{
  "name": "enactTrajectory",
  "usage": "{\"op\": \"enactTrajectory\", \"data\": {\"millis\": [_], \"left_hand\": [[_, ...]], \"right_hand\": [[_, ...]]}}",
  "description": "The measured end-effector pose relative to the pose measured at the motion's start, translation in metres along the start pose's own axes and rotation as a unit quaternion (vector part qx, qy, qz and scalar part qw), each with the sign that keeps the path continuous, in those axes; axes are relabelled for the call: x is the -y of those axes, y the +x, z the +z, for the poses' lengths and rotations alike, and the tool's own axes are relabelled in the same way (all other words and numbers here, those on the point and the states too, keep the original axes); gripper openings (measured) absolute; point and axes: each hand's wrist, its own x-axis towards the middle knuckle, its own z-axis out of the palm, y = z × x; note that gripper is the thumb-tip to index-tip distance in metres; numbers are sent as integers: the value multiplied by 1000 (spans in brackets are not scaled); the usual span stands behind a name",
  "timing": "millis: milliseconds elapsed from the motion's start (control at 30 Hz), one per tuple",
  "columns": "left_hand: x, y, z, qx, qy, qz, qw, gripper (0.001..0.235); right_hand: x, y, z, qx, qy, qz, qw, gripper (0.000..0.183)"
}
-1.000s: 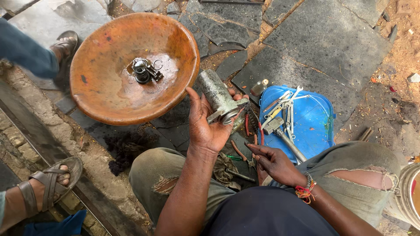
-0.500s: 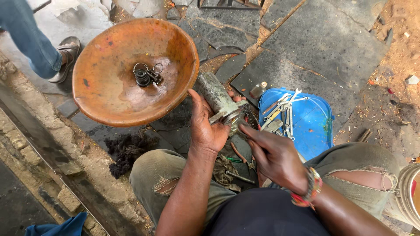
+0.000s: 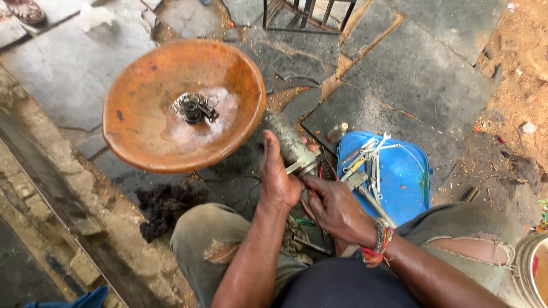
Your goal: The person sits on the ground and cleans a cylindrical metal mechanical part using a rag and a wire brush. They scrub the exterior and interior of the part, occasionally wiping it with the cloth. Tools and other parts are visible nearby in a blue container and a clay bowl.
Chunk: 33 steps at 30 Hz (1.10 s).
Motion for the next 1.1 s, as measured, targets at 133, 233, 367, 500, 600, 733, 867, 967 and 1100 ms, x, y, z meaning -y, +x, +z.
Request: {"op": "enactTrajectory", "data": {"millis": [133, 233, 367, 500, 600, 733, 867, 967, 1100], "left_hand": [[6, -2, -12, -6, 5, 5, 1000, 55], [3, 1, -10, -12, -28, 2, 1000, 56], [13, 7, -19, 4, 34, 44, 998, 45], [3, 12, -10, -55, 15, 11, 998, 48], [8, -1, -11, -26, 21, 20, 999, 47], [1, 3, -1, -37, 0, -18, 999, 50], [6, 0, 1, -26, 33, -27, 999, 48], [4, -5, 4, -25, 20, -43, 999, 49], [4, -3, 4, -15, 17, -24, 999, 46]], "right_hand": [[-14, 8, 5, 23, -14, 40, 999, 12], [-10, -3, 4, 24, 59, 37, 997, 27], [-32, 9, 14, -41, -134, -55, 989, 8], [-29, 7, 14, 23, -31, 30, 999, 16], [-35, 0, 16, 30, -54, 35, 997, 12], [-26, 1, 6, 2, -4, -8, 1000, 17], [-38, 4, 13, 17, -67, 19, 997, 13], [-42, 3, 16, 33, -72, 19, 997, 14], [-32, -18, 10, 79, -42, 100, 991, 48]]}}
